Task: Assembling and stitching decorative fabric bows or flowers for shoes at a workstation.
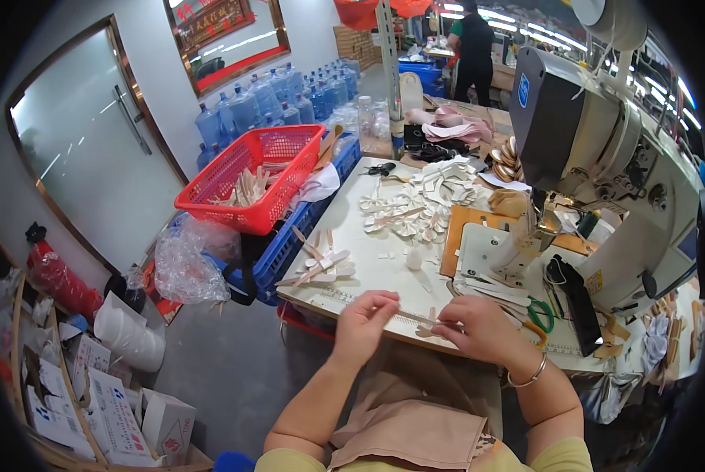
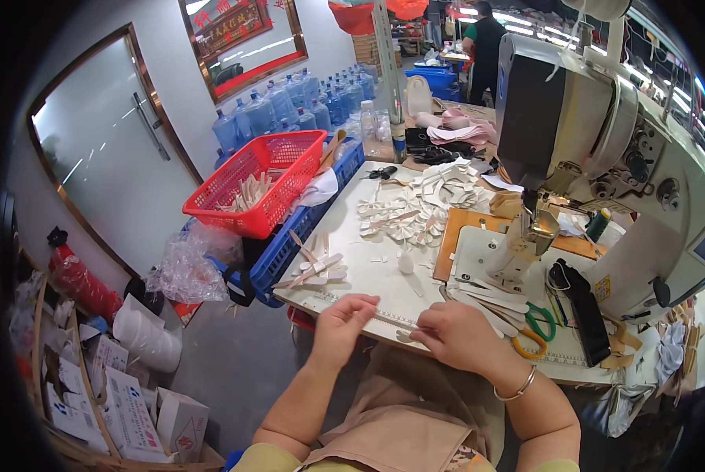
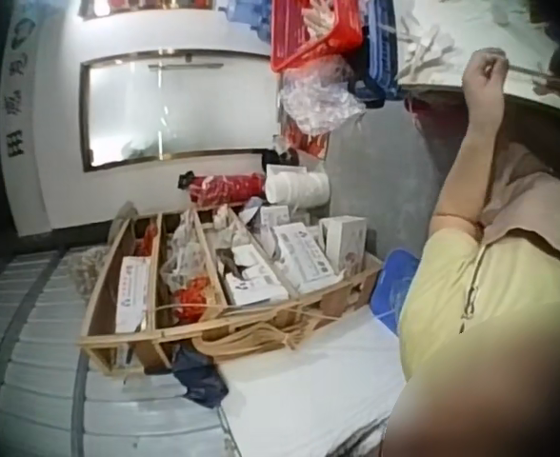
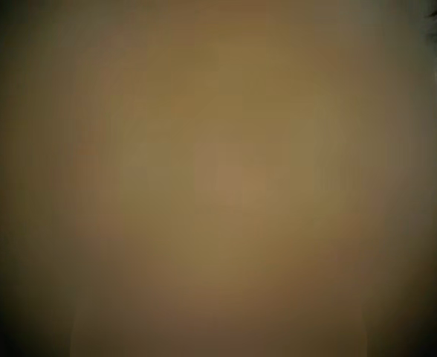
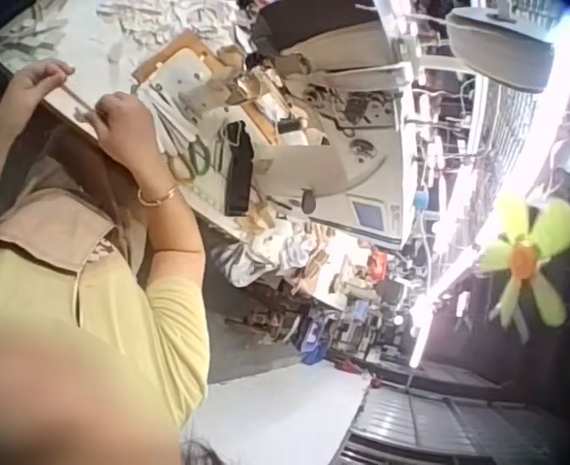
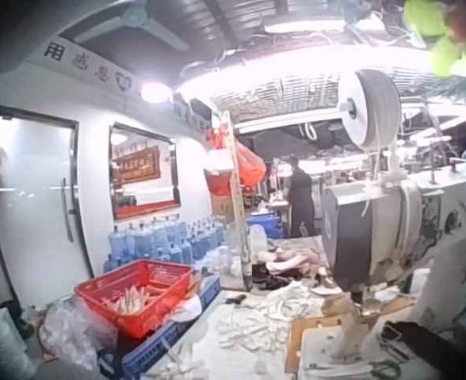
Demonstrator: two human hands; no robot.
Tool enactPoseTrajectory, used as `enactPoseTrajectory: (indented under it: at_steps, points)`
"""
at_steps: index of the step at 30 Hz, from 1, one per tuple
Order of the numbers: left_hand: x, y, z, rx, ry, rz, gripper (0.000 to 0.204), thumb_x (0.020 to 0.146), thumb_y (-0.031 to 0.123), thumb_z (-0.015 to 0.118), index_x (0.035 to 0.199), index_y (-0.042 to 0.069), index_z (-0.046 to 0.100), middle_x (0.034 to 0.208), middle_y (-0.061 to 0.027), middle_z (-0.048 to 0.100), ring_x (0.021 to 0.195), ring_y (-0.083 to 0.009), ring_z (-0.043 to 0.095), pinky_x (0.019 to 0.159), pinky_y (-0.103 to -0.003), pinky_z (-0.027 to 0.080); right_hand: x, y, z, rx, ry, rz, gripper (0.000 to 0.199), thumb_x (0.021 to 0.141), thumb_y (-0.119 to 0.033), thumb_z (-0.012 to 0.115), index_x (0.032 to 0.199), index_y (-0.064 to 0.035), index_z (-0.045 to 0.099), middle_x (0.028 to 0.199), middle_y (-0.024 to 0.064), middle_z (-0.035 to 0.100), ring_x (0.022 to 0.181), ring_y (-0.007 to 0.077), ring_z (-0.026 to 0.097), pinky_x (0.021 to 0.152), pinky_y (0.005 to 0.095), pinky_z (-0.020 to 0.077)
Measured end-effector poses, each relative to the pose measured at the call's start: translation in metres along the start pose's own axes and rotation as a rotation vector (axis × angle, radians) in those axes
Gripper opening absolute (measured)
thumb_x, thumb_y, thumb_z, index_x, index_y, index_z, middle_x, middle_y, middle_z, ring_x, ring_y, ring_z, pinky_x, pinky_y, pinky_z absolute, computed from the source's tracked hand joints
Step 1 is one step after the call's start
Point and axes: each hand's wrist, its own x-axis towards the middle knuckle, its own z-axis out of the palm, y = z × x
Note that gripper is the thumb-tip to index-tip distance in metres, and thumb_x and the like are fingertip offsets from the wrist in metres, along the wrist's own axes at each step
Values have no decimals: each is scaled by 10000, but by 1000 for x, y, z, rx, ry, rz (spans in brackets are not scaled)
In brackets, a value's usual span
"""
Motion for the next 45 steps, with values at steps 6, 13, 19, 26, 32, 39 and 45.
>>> enactPoseTrajectory:
  at_steps: [6, 13, 19, 26, 32, 39, 45]
  points:
    - [-6, 21, -14, 395, 123, 406, 495, 737, 89, 701, 1167, 36, 462, 1184, -114, 499, 1140, -242, 450, 930, -356, 380, 33, -3, 16, -79, 324, -193, 158, 667, -170, 732, 774, -95, 642, 747, 35, 541, 736, 231, 508, 637, 329, 420]
    - [18, 20, -57, 1139, 349, 995, 198, 623, -21, 684, 758, 118, 641, 817, -16, 609, 898, -248, 566, 794, -361, 425, 89, 1, 80, -304, 601, -503, 271, 678, -190, 675, 941, -137, 639, 828, -9, 552, 787, 188, 511, 688, 323, 394]
    - [47, -13, -142, 1281, 466, 1012, 140, 638, 43, 681, 748, 125, 656, 838, 4, 625, 949, -257, 542, 833, -371, 401, 98, 40, 71, -140, 786, -350, 181, 687, 24, 609, 845, -63, 614, 843, 95, 597, 796, 263, 561, 674, 359, 437]
    - [32, -40, -126, 1319, 327, 683, 139, 641, 97, 656, 758, 171, 674, 1150, -44, 564, 1207, -370, 371, 1035, -493, 158, 112, 133, 53, -134, 397, 222, 279, 715, -8, 571, 961, -129, 624, 834, 127, 563, 901, 298, 545, 735, 385, 467]
    - [9, -33, -61, 958, 419, 773, 219, 689, -1, 622, 882, 98, 646, 1062, -98, 589, 1078, -350, 481, 924, -450, 357, 131, 154, 36, 174, 951, 222, 168, 784, -77, 600, 943, -29, 624, 838, 134, 630, 689, 224, 610, 623, 293, 483]
    - [28, -16, 46, -397, -2, -105, 310, 867, 41, 535, 1160, -40, 476, 1076, -109, 583, 941, -171, 576, 848, -278, 452, 21, 47, 48, 1869, 807, 295, 171, 894, -165, 521, 1040, -76, 534, 883, 47, 606, 782, 143, 587, 640, 243, 487]
    - [25, -16, 72, -375, -54, -96, 183, 838, 38, 589, 1009, -12, 546, 895, -60, 620, 771, -112, 597, 717, -239, 499, -48, 30, 82, 1735, 527, 317, 387, 867, -302, 561, 1166, -77, 464, 1102, 82, 540, 945, 226, 553, 800, 363, 473]
